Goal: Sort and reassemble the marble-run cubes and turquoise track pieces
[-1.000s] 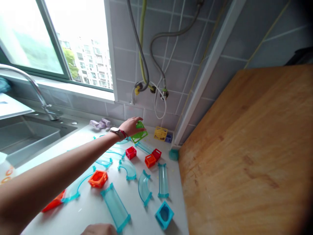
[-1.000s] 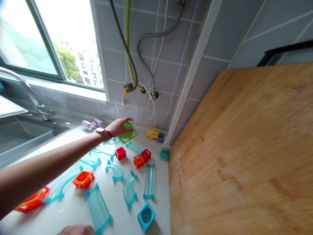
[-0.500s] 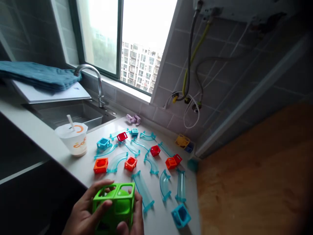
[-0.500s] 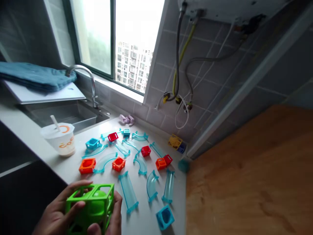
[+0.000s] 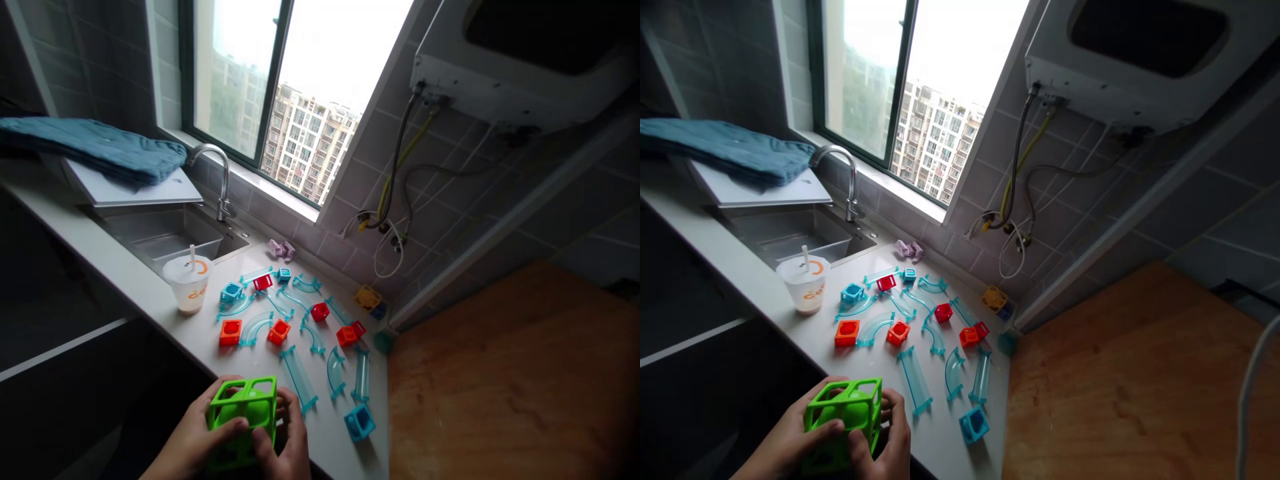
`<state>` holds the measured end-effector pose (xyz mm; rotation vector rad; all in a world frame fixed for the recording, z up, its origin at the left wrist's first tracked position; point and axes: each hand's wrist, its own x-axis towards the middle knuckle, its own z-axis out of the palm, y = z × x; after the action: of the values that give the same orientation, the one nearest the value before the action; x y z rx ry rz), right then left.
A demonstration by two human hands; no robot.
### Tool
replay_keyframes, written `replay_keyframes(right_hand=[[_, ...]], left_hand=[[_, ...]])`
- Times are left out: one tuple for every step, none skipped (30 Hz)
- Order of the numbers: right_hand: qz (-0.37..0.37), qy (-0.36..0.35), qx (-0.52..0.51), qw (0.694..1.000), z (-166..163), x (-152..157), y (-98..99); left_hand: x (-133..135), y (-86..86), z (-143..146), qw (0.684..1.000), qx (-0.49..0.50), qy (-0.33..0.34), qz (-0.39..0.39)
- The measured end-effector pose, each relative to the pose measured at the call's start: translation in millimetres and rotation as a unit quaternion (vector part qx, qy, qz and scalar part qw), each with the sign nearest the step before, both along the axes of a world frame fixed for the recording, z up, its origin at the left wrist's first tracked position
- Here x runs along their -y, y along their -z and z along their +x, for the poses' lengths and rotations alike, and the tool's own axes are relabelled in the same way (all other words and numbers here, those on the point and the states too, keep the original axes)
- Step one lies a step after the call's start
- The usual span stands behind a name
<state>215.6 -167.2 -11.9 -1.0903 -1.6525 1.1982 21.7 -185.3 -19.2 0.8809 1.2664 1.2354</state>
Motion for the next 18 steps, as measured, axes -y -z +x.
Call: replay_keyframes(right_hand=[[0.010, 0.003, 0.010, 1.000, 1, 0, -4.8], [0.016, -0.002, 0.016, 1.000, 2, 0, -10.0], [0.018, -0.014, 0.019, 1.000, 3, -1, -15.4], [0.020, -0.031, 0.020, 0.999, 5, -1, -21.2], [0.020, -0.048, 0.020, 0.998, 6, -1, -27.2], [0.021, -0.064, 0.020, 0.998, 8, -1, -33.3], [0.019, -0.075, 0.021, 0.997, 9, 0, -39.1], [0.018, -0.084, 0.024, 0.996, 11, 0, -44.3], [0.016, -0.089, 0.029, 0.995, 13, 1, -48.6], [0.014, -0.091, 0.035, 0.995, 15, 1, -51.7], [0.014, -0.089, 0.042, 0.995, 16, 2, -53.4], [0.017, -0.083, 0.049, 0.995, 18, 2, -53.6], [0.025, -0.074, 0.055, 0.995, 20, 2, -52.5], [0.037, -0.063, 0.060, 0.996, 21, 2, -50.0], [0.054, -0.051, 0.066, 0.995, 22, 1, -46.6], [0.074, -0.038, 0.072, 0.994, 24, 0, -42.5], [0.093, -0.025, 0.079, 0.992, 25, -1, -38.3], [0.106, -0.015, 0.086, 0.991, 26, -2, -34.4]], left_hand=[[2, -7.6, -5, 1.000, -0.028, 0.011, 0.009], [3, -15.2, -9, 0.998, -0.055, 0.025, 0.017], [4, -22.5, -13, 0.996, -0.075, 0.044, 0.024], [5, -29.1, -17, 0.994, -0.086, 0.066, 0.029], [5, -34.8, -19, 0.992, -0.090, 0.085, 0.033], [5, -39.4, -21, 0.990, -0.091, 0.100, 0.035], [4, -42.8, -22, 0.989, -0.092, 0.108, 0.036], [4, -45.1, -23, 0.988, -0.094, 0.113, 0.037], [3, -46.3, -23, 0.988, -0.095, 0.117, 0.038], [2, -46.6, -22, 0.987, -0.094, 0.123, 0.038], [2, -46.1, -21, 0.987, -0.089, 0.129, 0.037], [1, -45.1, -20, 0.987, -0.083, 0.136, 0.035], [1, -43.6, -18, 0.987, -0.078, 0.140, 0.032], [1, -41.9, -17, 0.987, -0.078, 0.139, 0.031], [1, -40.2, -17, 0.987, -0.083, 0.136, 0.030], [0, -38.7, -17, 0.986, -0.094, 0.133, 0.031], [0, -37.5, -17, 0.985, -0.107, 0.132, 0.034], [-2, -36.6, -18, 0.983, -0.117, 0.135, 0.037]])
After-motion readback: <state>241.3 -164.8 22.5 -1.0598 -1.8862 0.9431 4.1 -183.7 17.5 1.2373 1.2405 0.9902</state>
